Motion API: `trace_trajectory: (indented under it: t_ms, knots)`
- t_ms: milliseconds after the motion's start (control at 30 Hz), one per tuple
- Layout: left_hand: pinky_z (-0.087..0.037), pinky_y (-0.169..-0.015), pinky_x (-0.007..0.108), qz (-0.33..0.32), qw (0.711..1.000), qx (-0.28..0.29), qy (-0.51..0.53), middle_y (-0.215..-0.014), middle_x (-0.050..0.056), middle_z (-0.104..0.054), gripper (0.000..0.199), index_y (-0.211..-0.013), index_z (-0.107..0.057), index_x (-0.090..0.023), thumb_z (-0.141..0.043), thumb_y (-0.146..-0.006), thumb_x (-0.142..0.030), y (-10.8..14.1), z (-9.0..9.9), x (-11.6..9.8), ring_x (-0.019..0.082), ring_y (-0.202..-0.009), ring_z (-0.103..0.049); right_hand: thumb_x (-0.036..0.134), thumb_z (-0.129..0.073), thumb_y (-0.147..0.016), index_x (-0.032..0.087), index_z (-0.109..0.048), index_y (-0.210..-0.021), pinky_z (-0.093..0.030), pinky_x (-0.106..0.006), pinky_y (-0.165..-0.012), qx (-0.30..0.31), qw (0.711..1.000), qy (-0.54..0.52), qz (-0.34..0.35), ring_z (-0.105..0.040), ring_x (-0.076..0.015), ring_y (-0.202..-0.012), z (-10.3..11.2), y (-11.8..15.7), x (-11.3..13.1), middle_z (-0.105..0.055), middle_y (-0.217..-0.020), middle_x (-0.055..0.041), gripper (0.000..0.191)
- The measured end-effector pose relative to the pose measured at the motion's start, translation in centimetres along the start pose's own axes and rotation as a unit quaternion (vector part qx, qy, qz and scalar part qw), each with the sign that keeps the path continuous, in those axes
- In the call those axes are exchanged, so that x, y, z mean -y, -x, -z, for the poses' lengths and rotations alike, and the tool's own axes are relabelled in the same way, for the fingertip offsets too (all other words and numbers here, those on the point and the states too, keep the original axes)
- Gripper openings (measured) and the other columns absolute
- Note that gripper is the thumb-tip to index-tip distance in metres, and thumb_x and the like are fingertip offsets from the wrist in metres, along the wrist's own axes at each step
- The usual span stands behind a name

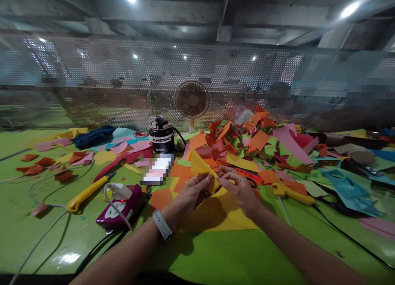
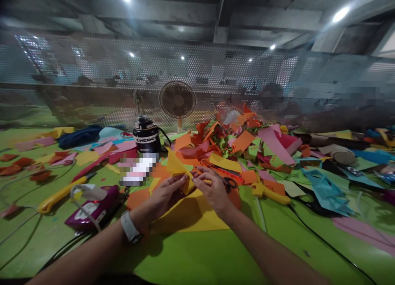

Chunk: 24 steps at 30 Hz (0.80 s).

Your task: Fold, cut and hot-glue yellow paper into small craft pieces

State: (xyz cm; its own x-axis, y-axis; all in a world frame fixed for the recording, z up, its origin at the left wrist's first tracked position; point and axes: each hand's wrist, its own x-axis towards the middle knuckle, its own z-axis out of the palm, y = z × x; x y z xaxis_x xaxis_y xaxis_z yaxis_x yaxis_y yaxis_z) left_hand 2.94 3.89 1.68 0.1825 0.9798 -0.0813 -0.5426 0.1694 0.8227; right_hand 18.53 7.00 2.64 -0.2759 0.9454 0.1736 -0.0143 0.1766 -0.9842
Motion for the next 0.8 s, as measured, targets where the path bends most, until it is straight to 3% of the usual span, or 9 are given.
trace_trajectory:
  t_ms: [167,367,433,567,700,800]
  knots:
    - [-0.051,-0.069,0.022,0.005,1.000,0.003,0.004,-0.086,0.005,-0.072,0.032,-0.084,-0.072,-0.016,-0.085,-0.061,-0.034,0.3,-0.5,-0.4,0.014,-0.073,-0.064,0.051,-0.074,-0.066,0.018,-0.062,-0.063,-0.041,-0.038,-0.095,-0.004,1.000,0.009,0.013,-0.053,-0.0263,-0.115,0.1,0.0,-0.4,-0.057,-0.121,-0.0093,0.035]
    - [-0.056,-0.071,0.028,0.021,0.997,-0.080,-0.002,-0.083,0.003,-0.068,0.020,-0.079,-0.068,-0.015,-0.080,-0.066,-0.025,0.4,-0.3,-0.8,0.014,-0.073,-0.063,0.046,-0.069,-0.072,0.019,-0.064,-0.069,-0.047,-0.037,-0.087,0.025,0.998,0.032,0.043,-0.056,-0.0258,-0.111,0.1,0.1,-0.3,-0.059,-0.118,-0.0101,0.028]
    - [-0.055,-0.065,0.026,0.016,0.995,-0.094,-0.034,-0.079,0.002,-0.066,0.019,-0.078,-0.067,-0.016,-0.079,-0.067,-0.025,0.4,-0.1,-0.9,0.013,-0.069,-0.062,0.038,-0.068,-0.075,0.020,-0.065,-0.071,-0.045,-0.039,-0.092,0.048,0.992,0.081,0.085,-0.056,-0.0245,-0.111,0.0,0.3,-0.2,-0.060,-0.117,-0.0101,0.019]
    - [-0.053,-0.057,0.023,0.014,0.990,-0.085,-0.113,-0.080,0.002,-0.066,0.024,-0.084,-0.068,-0.016,-0.079,-0.066,-0.029,0.6,0.1,-1.1,0.014,-0.069,-0.063,0.024,-0.067,-0.075,0.022,-0.066,-0.072,-0.036,-0.043,-0.103,0.056,0.961,0.204,0.179,-0.053,-0.0233,-0.116,0.0,0.7,-0.1,-0.061,-0.118,-0.0084,0.004]
    - [-0.054,-0.059,0.024,-0.011,0.992,-0.085,-0.090,-0.091,0.004,-0.067,0.029,-0.089,-0.067,-0.018,-0.077,-0.069,-0.036,0.8,0.0,-1.3,0.016,-0.076,-0.064,0.024,-0.065,-0.077,0.021,-0.067,-0.074,-0.032,-0.042,-0.106,0.043,0.966,0.197,0.164,-0.049,-0.0228,-0.121,0.3,0.4,-0.1,-0.057,-0.125,-0.0090,0.004]
    - [-0.055,-0.064,0.026,-0.028,0.995,-0.053,-0.079,-0.089,0.002,-0.068,0.041,-0.096,-0.062,-0.020,-0.083,-0.062,-0.029,0.8,-0.2,-1.5,0.016,-0.078,-0.065,0.027,-0.066,-0.078,0.019,-0.068,-0.077,-0.031,-0.041,-0.106,0.033,0.978,0.151,0.142,-0.048,-0.0225,-0.123,0.6,0.0,-0.2,-0.055,-0.127,-0.0103,0.008]
